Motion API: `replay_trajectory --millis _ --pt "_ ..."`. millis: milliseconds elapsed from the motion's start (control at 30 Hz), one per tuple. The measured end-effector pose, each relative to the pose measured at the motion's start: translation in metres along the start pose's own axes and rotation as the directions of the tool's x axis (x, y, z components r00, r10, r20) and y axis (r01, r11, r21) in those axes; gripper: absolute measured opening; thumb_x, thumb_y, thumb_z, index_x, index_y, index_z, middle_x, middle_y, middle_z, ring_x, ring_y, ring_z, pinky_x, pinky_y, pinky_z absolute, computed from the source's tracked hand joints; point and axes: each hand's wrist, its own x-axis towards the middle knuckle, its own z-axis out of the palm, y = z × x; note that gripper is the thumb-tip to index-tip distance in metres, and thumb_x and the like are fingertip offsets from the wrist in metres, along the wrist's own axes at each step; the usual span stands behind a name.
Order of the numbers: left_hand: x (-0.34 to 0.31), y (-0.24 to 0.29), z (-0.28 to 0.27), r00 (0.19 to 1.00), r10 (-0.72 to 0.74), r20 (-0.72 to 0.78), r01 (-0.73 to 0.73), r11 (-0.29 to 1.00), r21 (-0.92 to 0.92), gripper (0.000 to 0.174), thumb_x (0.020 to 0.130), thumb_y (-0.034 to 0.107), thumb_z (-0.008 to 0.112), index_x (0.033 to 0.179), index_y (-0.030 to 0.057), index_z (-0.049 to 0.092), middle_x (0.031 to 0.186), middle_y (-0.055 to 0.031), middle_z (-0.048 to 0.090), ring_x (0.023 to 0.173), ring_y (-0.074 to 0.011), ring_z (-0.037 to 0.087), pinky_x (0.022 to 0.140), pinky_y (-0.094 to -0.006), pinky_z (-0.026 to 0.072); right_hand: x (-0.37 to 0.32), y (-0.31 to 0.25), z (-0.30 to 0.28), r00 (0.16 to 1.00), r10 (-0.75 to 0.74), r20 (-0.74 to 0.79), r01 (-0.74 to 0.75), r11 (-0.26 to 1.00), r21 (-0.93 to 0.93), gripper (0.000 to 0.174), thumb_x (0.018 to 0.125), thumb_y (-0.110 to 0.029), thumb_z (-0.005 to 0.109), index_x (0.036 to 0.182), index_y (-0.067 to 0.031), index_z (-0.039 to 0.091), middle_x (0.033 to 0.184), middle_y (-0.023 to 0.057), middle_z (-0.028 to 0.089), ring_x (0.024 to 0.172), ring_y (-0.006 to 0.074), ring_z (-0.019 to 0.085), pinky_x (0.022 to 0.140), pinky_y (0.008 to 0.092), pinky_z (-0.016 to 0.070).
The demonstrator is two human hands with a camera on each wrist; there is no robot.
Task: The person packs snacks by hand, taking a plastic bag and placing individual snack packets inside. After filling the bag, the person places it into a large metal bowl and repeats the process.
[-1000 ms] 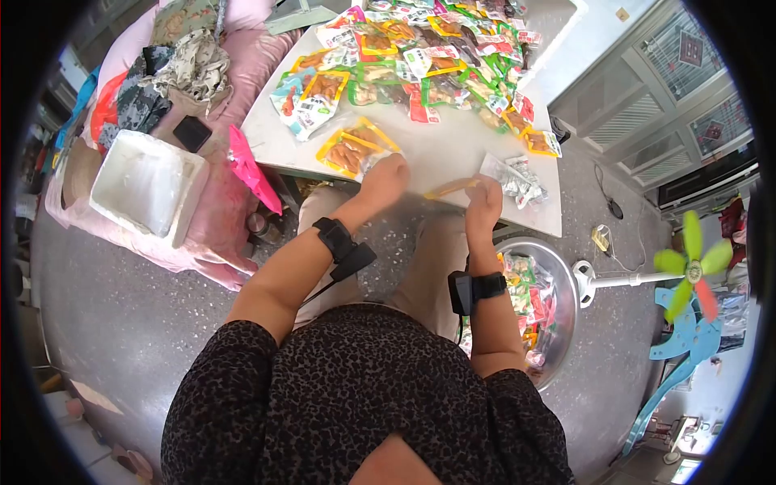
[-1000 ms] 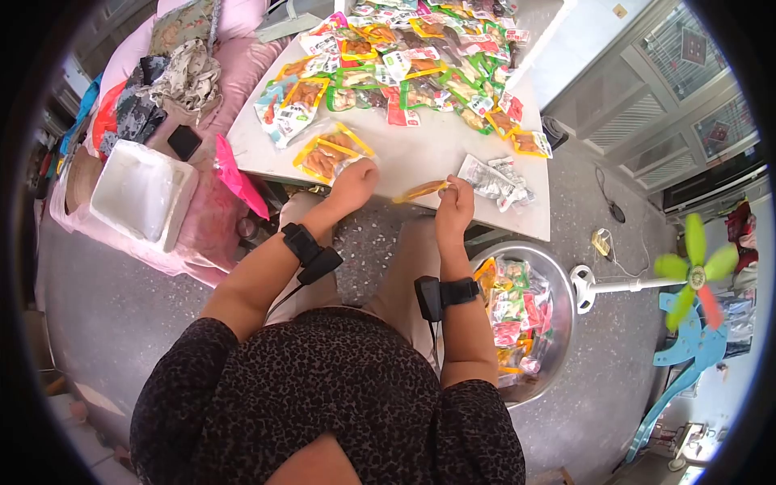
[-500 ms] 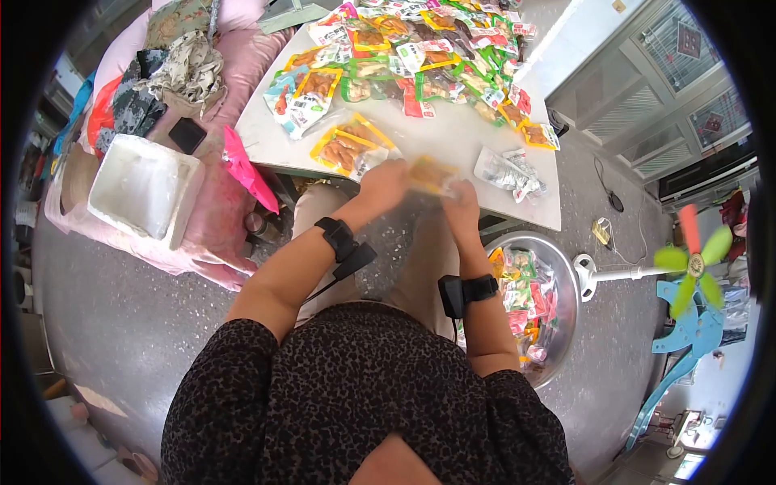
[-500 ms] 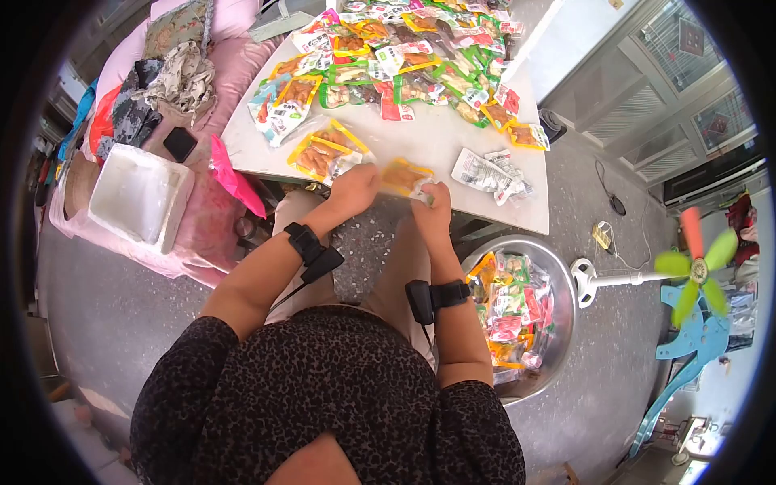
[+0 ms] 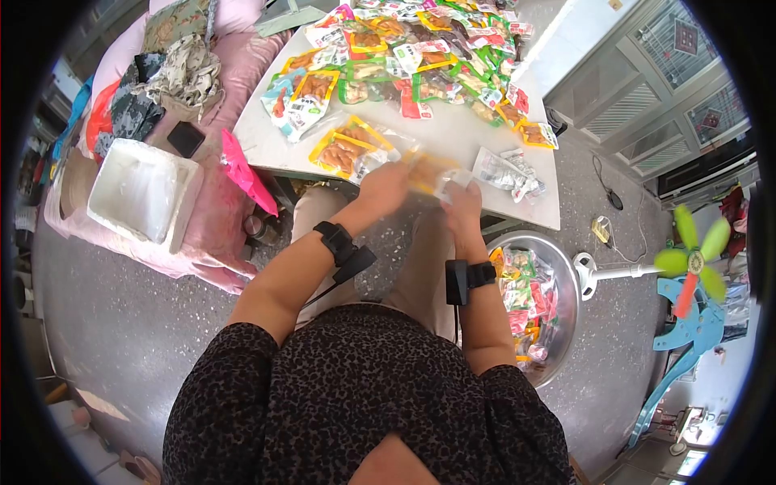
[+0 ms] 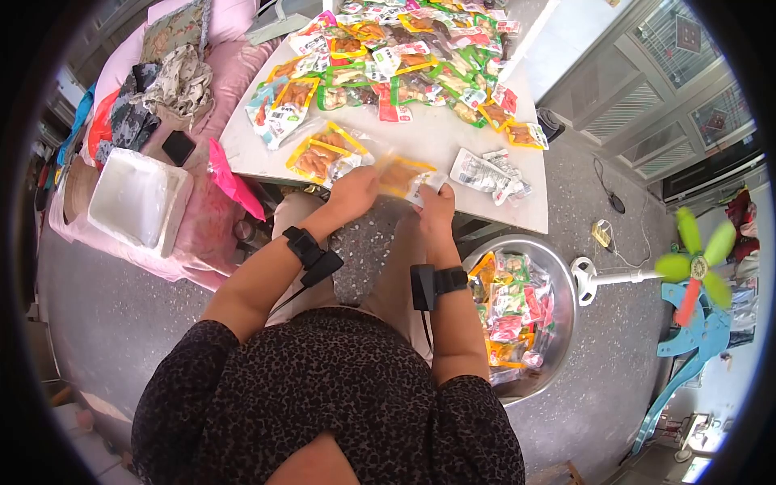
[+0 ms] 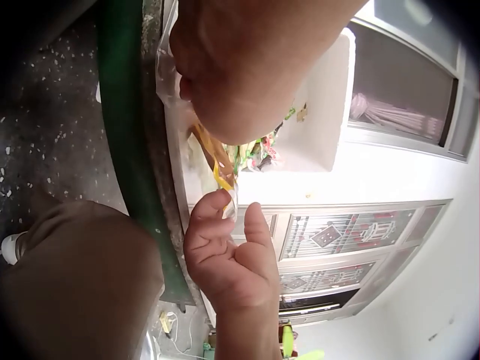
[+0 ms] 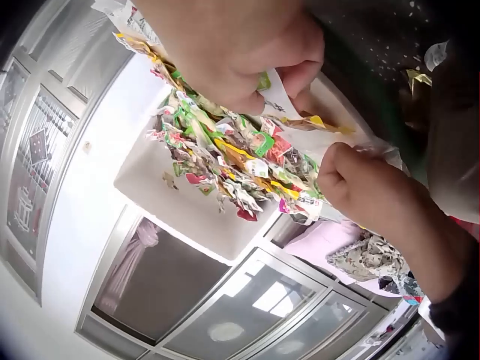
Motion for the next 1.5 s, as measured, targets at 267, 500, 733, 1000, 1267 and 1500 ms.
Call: replay_trajectory --millis 267,500,733,1000,1267,1500 --pt "-0.002 -0.005 0.0 0.997 0.033 -0.067 -0.034 0.999 -0.019 0.015 0.076 0.017 0.04 0.078 0.005 0.048 0.076 -0.014 0.053 0.076 -0.031 0.051 0.064 -0.0409 0.0411 -0.002 -0.009 -0.013 0.999 -0.028 0.027 0.032 0.987 -0.16 0.024 0.074 -0.004 0.045 0.097 -0.0064 0.048 0.085 0.0044 0.055 0.066 0.0133 0.054 0.045 0.0241 0.0451" --pt "0.0 -0.005 -0.004 0.999 0.009 -0.032 -0.009 1.0 0.004 0.016 0.077 0.019 0.038 0.08 0.0049 0.047 0.079 -0.0147 0.052 0.078 -0.0323 0.05 0.064 -0.042 0.0402 -0.018 -0.01 -0.026 0.99 -0.111 0.083 0.104 0.991 0.09 0.025 0.076 0.0 0.041 0.099 -0.006 0.047 0.088 0.0058 0.055 0.068 0.0147 0.054 0.047 0.0251 0.0459" --pt "0.003 -0.01 -0.006 0.996 -0.014 -0.094 0.005 0.996 -0.091 0.016 0.077 0.018 0.04 0.08 0.0037 0.047 0.076 -0.0161 0.054 0.074 -0.0327 0.052 0.062 -0.0405 0.0403 -0.018 -0.017 -0.025 0.993 -0.03 0.114 0.006 0.979 0.203 0.024 0.076 0.0 0.043 0.098 -0.009 0.048 0.088 0.005 0.055 0.07 0.0145 0.054 0.05 0.0275 0.0468" --pt "0.011 -0.022 0.0 0.982 -0.171 -0.081 0.123 0.904 -0.409 0.017 0.076 0.016 0.043 0.076 0.0016 0.052 0.067 -0.0153 0.054 0.062 -0.0238 0.055 0.056 -0.0322 0.0412 -0.006 -0.019 -0.028 0.984 -0.038 0.173 0.01 0.987 0.161 0.024 0.075 -0.001 0.044 0.098 -0.0099 0.048 0.086 0.0037 0.055 0.069 0.0136 0.054 0.05 0.0272 0.0465" --pt "0.014 -0.026 -0.005 0.984 -0.174 0.04 0.173 0.88 -0.442 0.017 0.075 0.017 0.047 0.077 0.0013 0.053 0.065 -0.004 0.052 0.059 -0.011 0.048 0.053 -0.0248 0.0389 -0.002 -0.023 -0.025 0.986 -0.033 0.164 0.02 0.997 0.079 0.024 0.075 -0.002 0.044 0.098 -0.0082 0.047 0.086 0.0042 0.055 0.069 0.0139 0.054 0.052 0.0269 0.0471" --pt "0.014 -0.028 -0.016 0.894 -0.351 0.28 0.444 0.604 -0.662 0.015 0.074 0.016 0.049 0.079 0.0021 0.053 0.063 -0.0005 0.047 0.058 -0.0076 0.045 0.051 -0.0226 0.037 -0.01 -0.026 -0.018 0.991 -0.034 0.131 0.021 0.995 0.096 0.024 0.076 -0.002 0.043 0.099 -0.0086 0.046 0.087 0.0044 0.054 0.069 0.014 0.054 0.05 0.0261 0.0471"
